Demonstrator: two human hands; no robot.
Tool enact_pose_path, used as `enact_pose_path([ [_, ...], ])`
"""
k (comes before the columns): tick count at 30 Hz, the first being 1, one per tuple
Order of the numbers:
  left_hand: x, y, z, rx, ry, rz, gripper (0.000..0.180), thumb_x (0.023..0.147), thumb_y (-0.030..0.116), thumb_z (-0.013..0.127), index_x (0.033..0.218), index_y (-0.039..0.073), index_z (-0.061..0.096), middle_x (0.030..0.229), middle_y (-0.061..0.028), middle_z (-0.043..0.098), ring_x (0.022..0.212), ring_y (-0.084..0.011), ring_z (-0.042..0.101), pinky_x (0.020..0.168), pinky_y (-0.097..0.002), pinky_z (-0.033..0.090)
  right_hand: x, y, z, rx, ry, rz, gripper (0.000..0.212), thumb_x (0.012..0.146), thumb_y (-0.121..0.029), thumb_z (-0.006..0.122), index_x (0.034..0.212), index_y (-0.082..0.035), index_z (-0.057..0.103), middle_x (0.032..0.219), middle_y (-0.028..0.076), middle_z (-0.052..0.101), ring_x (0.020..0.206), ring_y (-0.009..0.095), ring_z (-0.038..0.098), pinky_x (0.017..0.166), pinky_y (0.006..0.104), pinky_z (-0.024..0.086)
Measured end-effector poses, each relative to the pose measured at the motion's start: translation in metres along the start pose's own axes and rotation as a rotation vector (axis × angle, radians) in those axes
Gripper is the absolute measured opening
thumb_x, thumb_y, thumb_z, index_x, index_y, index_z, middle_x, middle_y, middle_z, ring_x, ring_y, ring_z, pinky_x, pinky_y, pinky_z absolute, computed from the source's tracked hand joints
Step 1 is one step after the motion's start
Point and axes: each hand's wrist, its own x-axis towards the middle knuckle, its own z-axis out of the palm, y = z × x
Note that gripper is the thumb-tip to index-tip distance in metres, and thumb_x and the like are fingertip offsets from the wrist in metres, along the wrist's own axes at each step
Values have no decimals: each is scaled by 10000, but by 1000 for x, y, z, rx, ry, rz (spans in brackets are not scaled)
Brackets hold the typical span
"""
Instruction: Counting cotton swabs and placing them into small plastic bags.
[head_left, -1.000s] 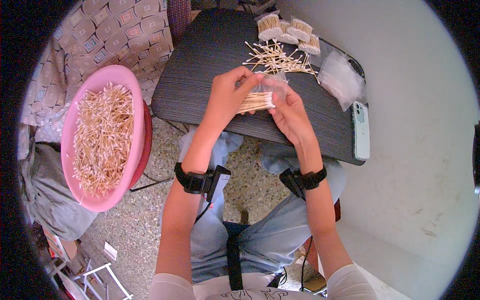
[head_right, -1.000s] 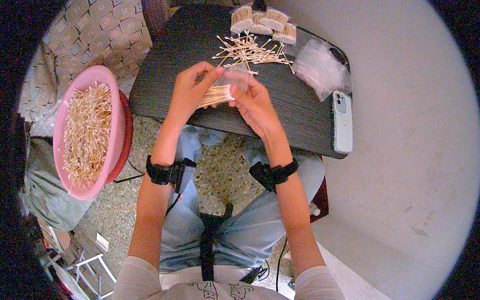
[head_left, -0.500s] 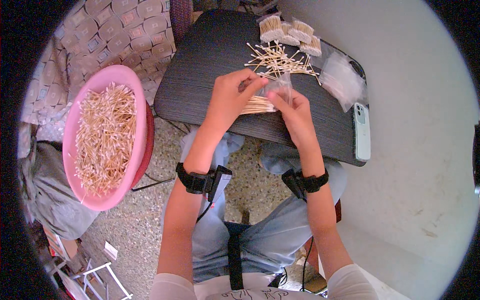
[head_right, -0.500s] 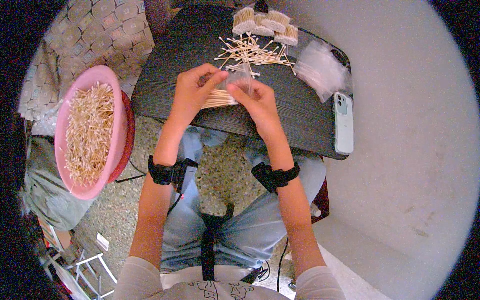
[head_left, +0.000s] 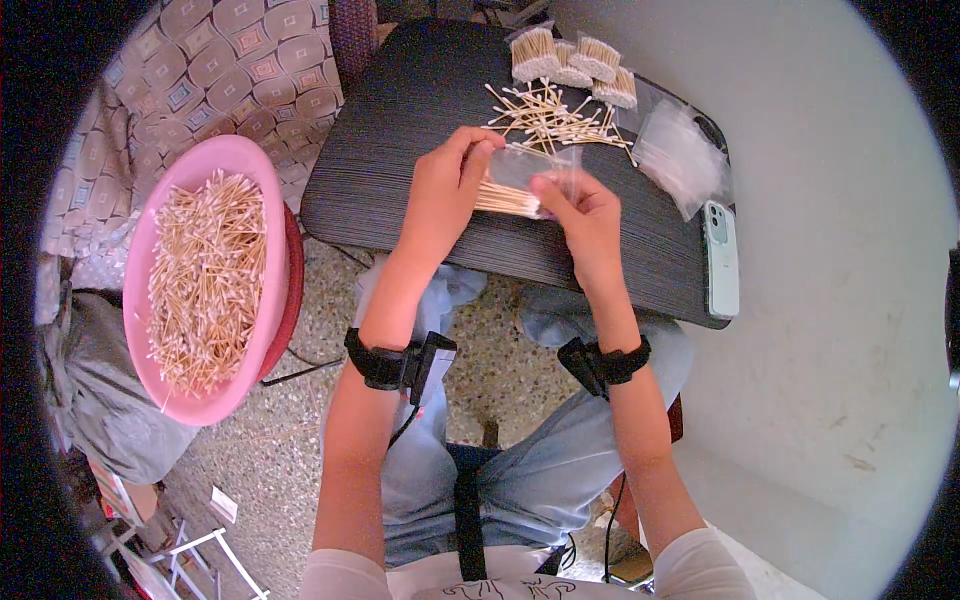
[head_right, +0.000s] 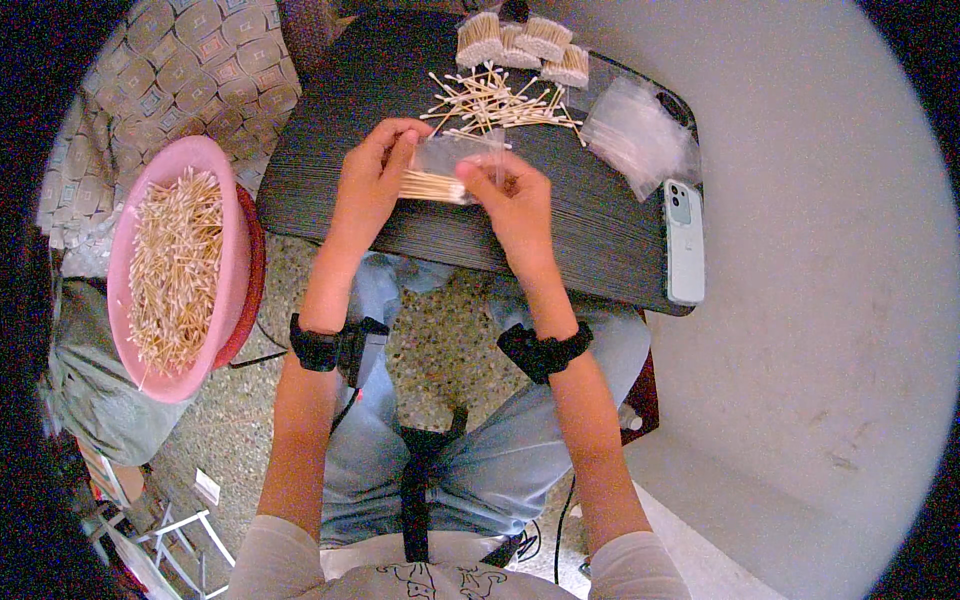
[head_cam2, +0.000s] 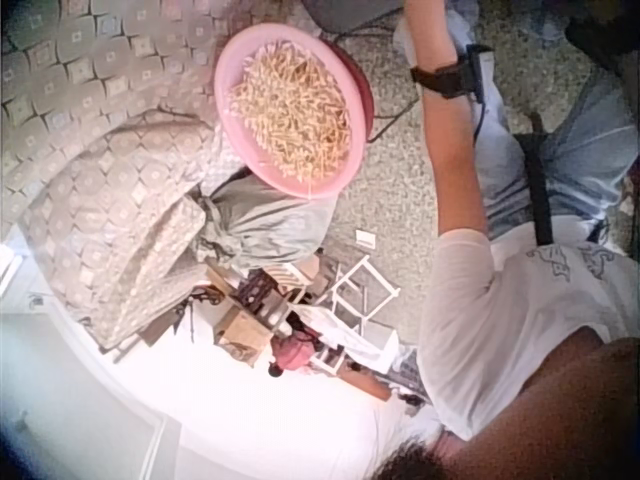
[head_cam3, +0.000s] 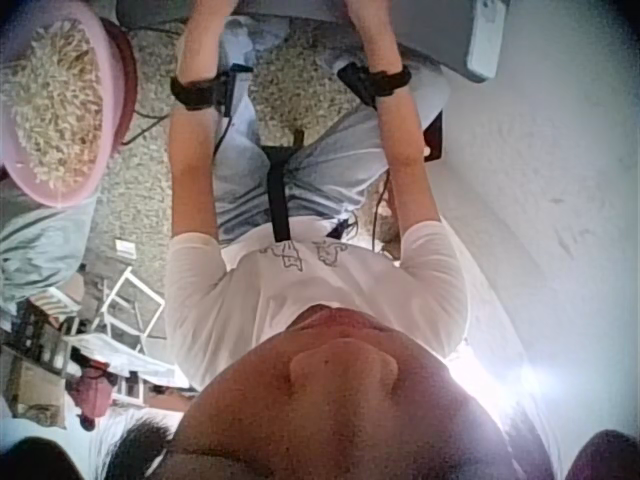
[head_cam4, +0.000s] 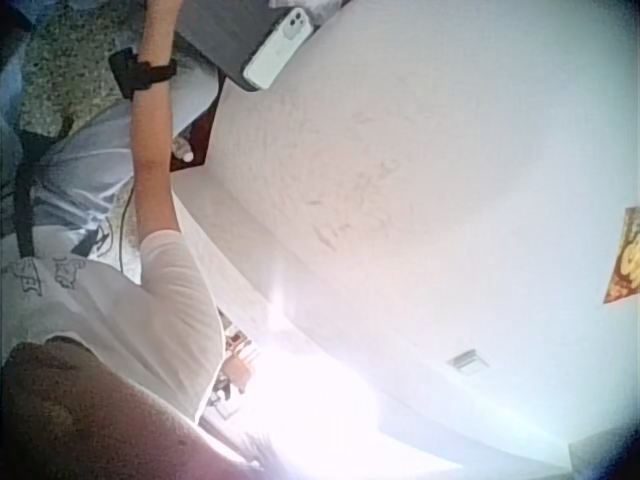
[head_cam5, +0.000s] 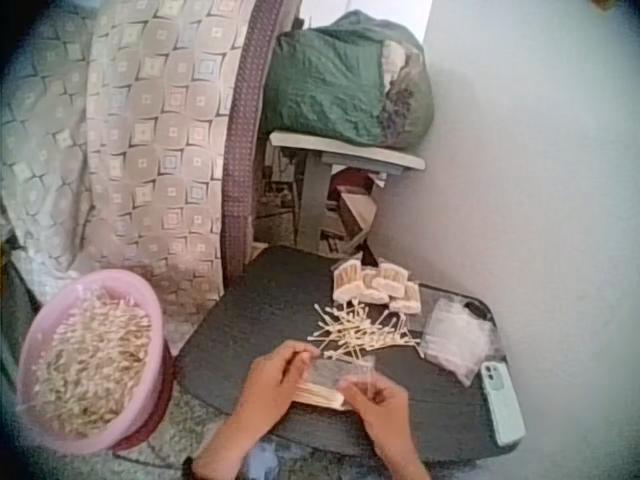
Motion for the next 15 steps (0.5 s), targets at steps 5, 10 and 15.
enact_pose_path([
  [5, 2, -15, -11, 350, 120, 131, 218, 980, 182, 460, 976, 33, 619, 908, -170, 670, 850, -327, 660, 744, -394, 502, 1, -1, 3, -280, -26, -68, 184, 832, -134, 698, 974, -22, 667, 850, 34, 665, 759, 132, 593, 709, 261, 465],
  [10, 2, -16, -34, 719, 206, -28, 176, 933, 135, 471, 972, 65, 627, 858, -165, 664, 851, -353, 643, 733, -437, 498, 11, -1, -9, -952, 144, -554, 341, 804, -79, 646, 1140, -40, 603, 1099, 128, 608, 1025, 299, 541, 958, 387, 401],
  [15, 4, -15, -41, 868, 267, 65, 153, 864, 100, 542, 977, 89, 644, 876, -111, 650, 941, -296, 612, 787, -420, 478, 23, 15, -12, -1074, 60, -666, 361, 833, -36, 577, 1194, -22, 563, 1197, 160, 574, 1087, 342, 533, 989, 421, 408],
])
